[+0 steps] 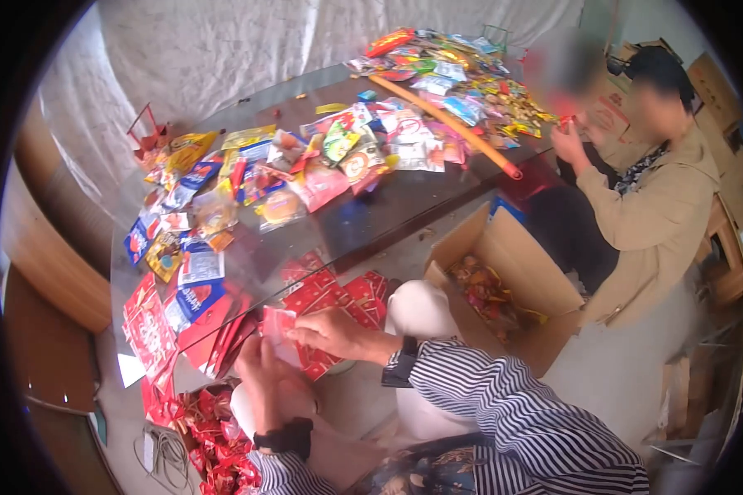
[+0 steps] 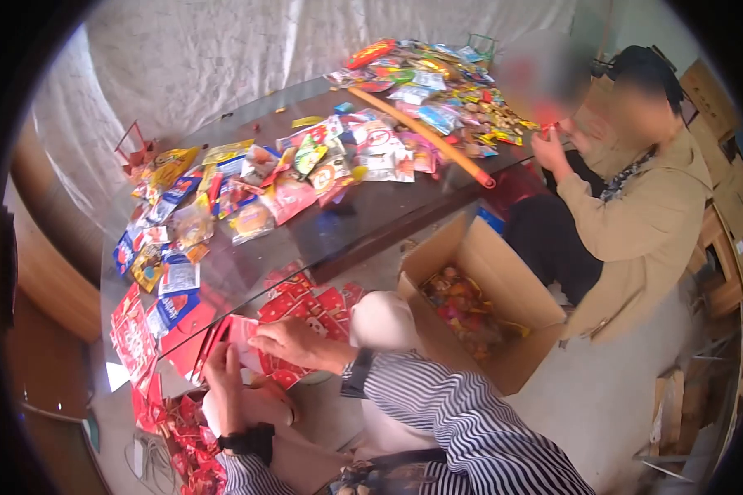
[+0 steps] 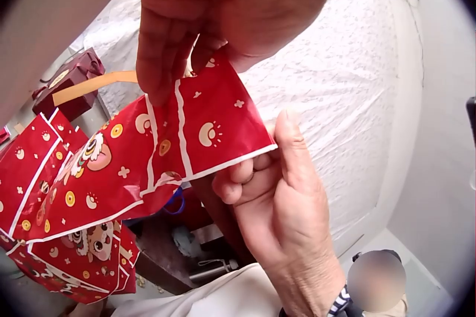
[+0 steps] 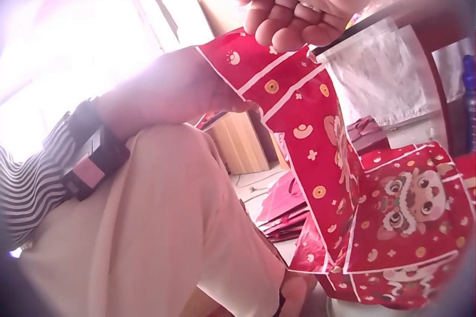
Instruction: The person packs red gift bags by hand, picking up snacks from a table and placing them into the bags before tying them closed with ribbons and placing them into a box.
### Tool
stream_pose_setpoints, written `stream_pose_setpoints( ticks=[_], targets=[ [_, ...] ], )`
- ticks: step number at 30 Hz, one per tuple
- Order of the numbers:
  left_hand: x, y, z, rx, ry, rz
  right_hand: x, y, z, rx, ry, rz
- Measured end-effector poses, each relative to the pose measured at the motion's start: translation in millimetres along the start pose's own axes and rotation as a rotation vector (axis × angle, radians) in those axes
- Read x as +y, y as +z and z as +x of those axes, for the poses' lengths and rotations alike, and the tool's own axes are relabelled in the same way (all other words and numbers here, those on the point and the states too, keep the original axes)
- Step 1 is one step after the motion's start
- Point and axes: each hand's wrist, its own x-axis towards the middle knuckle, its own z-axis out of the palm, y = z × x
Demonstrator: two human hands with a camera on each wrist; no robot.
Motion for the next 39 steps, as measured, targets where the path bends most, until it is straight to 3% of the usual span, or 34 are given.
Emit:
stream_pose_setpoints(
  ticks=[8, 11, 20, 39],
  targets=[
    [2, -1, -2, -0.002, -0.035, 0.000, 3, 0, 1, -0.036, 0.013, -0.082],
    [24, -10, -2, -0.070, -0.208, -0.068, 2, 2, 0, -0.017, -0.002, -0.063],
    [25, -10, -1, -0.056, -0.158, 0.046, 0, 2, -1, -0.012, -0.018, -0.076],
    [39, -14, -1, -0.037, -0.134, -0.003, 1, 2, -3, -0.088, 0.032, -0.111]
  ],
)
